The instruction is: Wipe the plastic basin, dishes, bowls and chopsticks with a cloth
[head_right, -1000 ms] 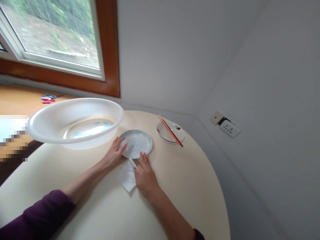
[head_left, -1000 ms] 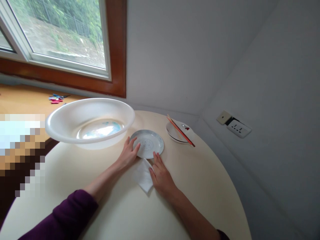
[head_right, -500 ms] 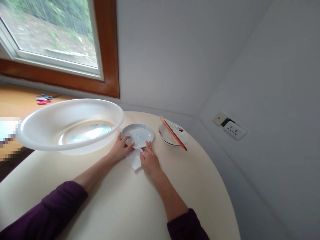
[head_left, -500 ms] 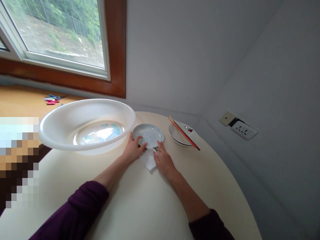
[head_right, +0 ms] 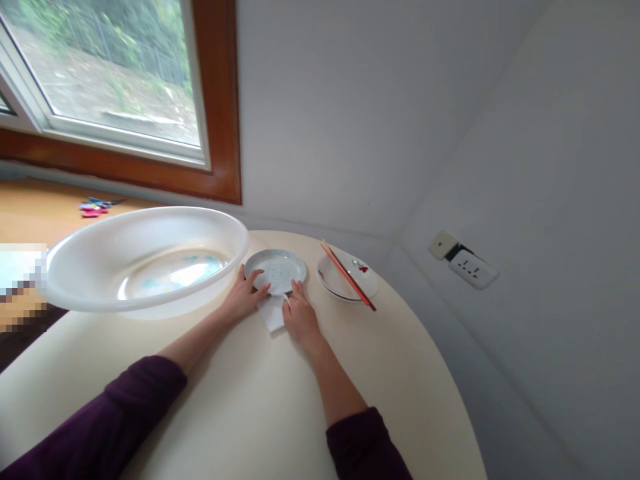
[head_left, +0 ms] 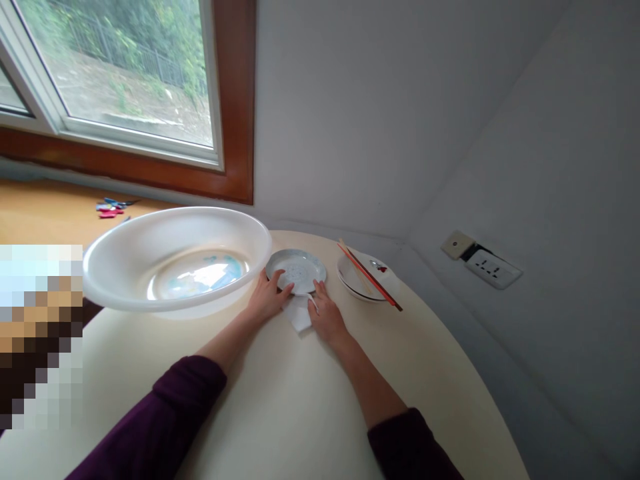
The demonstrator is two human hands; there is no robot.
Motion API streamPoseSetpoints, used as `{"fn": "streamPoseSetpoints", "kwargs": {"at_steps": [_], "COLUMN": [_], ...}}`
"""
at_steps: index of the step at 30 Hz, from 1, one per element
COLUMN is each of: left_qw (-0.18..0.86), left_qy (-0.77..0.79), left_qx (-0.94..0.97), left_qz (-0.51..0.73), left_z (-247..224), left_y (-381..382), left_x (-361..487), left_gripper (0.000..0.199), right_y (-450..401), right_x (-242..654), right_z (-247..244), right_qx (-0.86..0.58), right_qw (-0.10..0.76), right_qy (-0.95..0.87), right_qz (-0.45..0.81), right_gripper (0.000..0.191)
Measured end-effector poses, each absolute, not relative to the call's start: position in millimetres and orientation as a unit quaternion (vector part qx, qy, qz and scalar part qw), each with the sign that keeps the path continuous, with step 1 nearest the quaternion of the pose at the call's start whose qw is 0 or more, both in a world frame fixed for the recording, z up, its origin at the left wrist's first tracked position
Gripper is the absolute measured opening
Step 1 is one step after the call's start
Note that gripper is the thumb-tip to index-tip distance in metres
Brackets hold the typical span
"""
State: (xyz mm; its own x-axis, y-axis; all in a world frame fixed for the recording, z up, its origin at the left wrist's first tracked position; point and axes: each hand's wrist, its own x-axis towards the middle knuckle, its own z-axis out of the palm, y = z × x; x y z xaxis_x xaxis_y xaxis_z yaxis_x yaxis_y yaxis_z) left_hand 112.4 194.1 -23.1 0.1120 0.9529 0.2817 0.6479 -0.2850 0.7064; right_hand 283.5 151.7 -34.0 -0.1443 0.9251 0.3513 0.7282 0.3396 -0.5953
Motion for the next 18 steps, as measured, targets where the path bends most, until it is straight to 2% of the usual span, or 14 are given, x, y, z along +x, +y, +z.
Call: {"fn": "streamPoseSetpoints", "kwargs": {"at_steps": [9,18], "left_qw": [0.217,0.236], "left_qy": [0.537,0.534], "left_qx": [0.713,0.699], "left_qz": [0.396,0.412], "left_z": [-23.8,-28.3], "left_y": [184.7,120.0], "left_x": [108.0,88.0], "left_gripper": [0.048,0.047], "right_y": [149.6,149.9], "right_x": [286.2,286.6], "right_z": [-30.9,-36.9], "right_qx": [-0.539,-0.488], "right_qw": [0.371,0.373], "right_qy": [-0.748,-0.773], "right_qz": [0.113,0.157], "right_gripper": [0.026,0.027]}}
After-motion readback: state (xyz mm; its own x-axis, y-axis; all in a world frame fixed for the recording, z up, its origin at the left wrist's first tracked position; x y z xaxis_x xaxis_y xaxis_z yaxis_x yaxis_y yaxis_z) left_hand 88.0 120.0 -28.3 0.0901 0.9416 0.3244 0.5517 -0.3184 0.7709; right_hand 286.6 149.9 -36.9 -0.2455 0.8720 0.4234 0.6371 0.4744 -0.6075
